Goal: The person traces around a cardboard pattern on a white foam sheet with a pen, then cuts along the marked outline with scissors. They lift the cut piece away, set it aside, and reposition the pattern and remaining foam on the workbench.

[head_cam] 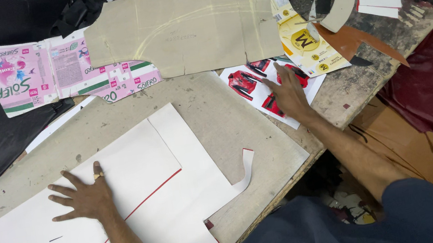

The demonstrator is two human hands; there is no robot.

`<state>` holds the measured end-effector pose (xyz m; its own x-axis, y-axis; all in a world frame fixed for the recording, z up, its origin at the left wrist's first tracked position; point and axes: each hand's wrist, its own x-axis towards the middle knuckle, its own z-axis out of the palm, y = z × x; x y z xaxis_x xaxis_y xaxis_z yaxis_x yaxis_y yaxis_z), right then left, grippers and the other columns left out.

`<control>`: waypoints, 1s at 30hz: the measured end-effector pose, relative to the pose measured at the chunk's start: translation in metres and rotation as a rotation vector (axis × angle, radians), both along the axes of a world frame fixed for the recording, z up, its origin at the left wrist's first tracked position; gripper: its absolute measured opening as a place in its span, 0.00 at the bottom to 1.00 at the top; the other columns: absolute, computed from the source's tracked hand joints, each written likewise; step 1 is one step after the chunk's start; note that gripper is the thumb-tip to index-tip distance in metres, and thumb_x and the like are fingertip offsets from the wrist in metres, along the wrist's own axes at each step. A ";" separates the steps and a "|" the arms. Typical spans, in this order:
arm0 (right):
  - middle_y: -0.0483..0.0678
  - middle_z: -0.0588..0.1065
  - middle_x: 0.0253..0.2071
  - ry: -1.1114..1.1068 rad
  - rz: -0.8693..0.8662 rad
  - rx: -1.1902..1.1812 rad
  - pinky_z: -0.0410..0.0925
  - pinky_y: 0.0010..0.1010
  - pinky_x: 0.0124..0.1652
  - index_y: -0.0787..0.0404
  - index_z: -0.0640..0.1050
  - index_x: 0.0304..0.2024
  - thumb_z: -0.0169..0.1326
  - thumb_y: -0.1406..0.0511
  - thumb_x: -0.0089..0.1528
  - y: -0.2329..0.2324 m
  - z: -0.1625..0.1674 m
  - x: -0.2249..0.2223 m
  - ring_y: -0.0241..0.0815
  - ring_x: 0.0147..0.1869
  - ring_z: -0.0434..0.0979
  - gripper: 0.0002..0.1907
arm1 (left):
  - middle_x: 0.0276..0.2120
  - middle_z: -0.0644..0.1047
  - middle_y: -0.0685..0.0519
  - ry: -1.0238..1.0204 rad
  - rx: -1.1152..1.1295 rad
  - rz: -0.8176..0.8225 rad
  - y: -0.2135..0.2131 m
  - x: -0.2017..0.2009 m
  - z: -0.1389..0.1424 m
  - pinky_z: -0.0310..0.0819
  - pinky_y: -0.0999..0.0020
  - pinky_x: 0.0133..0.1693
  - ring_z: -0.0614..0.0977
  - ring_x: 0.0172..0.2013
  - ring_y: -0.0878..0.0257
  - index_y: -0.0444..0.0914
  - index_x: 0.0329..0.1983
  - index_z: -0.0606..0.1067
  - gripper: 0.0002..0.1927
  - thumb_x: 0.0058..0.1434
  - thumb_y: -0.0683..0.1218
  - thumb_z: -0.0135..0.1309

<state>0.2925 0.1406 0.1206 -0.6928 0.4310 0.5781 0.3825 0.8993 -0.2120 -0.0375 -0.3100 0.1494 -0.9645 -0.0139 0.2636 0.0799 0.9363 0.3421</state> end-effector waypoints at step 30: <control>0.51 0.74 0.66 -0.307 0.331 0.589 0.69 0.40 0.58 0.64 0.82 0.38 0.55 0.69 0.62 0.414 0.152 -0.087 0.49 0.64 0.75 0.06 | 0.79 0.45 0.44 0.006 -0.026 0.047 0.264 0.013 0.083 0.21 0.21 0.65 0.43 0.77 0.43 0.52 0.80 0.52 0.54 0.58 0.85 0.30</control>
